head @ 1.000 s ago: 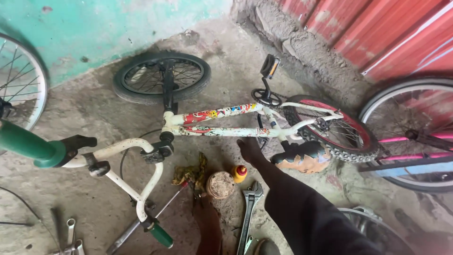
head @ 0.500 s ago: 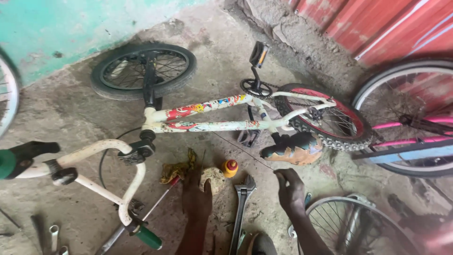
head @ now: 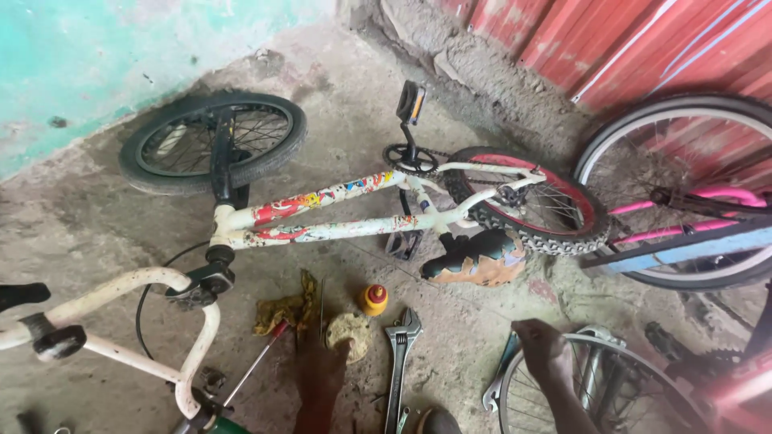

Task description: Repairing a bicycle by adjusting the chain and frame using pliers and wrenches

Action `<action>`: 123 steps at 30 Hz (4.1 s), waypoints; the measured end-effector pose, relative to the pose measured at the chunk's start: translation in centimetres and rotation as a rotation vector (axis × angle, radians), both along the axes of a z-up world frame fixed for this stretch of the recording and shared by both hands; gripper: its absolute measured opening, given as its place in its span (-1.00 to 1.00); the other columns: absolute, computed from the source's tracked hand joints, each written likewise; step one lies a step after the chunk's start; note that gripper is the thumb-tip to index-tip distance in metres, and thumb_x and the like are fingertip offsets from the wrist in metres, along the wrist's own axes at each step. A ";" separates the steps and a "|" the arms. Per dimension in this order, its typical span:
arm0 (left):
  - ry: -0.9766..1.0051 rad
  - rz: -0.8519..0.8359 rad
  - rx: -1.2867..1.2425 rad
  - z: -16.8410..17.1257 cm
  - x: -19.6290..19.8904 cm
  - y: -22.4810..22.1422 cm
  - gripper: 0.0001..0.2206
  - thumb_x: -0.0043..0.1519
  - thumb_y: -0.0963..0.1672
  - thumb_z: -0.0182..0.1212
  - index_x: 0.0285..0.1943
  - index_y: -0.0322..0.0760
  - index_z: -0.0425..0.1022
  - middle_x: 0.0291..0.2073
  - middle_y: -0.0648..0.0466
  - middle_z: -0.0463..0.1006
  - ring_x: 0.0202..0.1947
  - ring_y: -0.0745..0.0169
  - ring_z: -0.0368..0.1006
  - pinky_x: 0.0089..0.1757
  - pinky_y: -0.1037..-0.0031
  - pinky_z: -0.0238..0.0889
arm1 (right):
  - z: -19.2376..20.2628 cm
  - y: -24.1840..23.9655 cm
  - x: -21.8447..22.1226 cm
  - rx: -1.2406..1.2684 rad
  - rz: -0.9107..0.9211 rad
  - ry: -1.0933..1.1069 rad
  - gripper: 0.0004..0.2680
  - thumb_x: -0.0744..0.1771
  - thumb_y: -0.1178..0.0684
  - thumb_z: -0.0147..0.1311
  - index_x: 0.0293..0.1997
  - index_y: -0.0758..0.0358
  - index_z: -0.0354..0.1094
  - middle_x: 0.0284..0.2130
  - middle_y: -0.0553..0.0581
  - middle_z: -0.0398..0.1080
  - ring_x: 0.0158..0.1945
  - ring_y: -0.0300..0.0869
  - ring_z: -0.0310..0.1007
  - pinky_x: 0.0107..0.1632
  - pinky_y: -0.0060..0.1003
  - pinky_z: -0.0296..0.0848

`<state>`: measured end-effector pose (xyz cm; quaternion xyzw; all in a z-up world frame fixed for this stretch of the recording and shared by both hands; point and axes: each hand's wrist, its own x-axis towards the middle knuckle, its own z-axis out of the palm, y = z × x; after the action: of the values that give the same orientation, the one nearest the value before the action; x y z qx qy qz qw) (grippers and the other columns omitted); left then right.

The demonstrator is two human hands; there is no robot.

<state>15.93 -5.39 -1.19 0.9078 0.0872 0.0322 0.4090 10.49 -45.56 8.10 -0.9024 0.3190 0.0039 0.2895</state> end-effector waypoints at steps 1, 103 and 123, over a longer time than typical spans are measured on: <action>0.020 0.028 0.019 0.0 -0.8 0.0 -0.41 -0.03 -0.01 0.47 0.19 -0.26 0.43 0.02 -0.12 0.54 -0.02 -0.24 0.46 -0.01 0.08 0.34 | 0.7 0.2 -0.3 -0.085 -0.108 0.050 -0.76 0.32 -0.18 0.19 -0.16 0.12 0.64 -0.52 0.03 0.62 -0.61 -0.22 0.42 -0.55 -0.34 0.33; 0.279 0.322 -1.802 8.0 14.2 -17.8 -0.77 0.39 -0.22 -0.04 0.18 -0.23 0.42 0.24 -0.06 0.55 0.28 0.06 0.45 0.20 0.16 0.31 | 4.3 -3.9 20.7 0.570 -0.053 -0.954 -0.92 0.42 0.35 -0.08 -0.12 0.44 0.36 -0.36 0.21 0.36 -0.31 -0.12 0.56 -0.20 -0.16 0.76; 0.267 0.160 -1.968 3.4 14.6 -17.5 -0.78 0.38 -0.23 -0.01 0.15 -0.14 0.45 0.29 0.00 0.51 0.33 -0.01 0.38 0.24 0.06 0.32 | 4.7 -3.3 21.0 0.707 0.259 -0.433 -0.82 0.41 0.21 0.03 0.10 0.34 0.48 -0.35 0.29 0.53 -0.21 -0.10 0.57 -0.05 -0.15 0.64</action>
<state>30.52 -22.90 2.26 0.1521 0.1814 -0.1292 0.9629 31.50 -48.88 12.85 -0.7603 0.1144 -0.0400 0.6382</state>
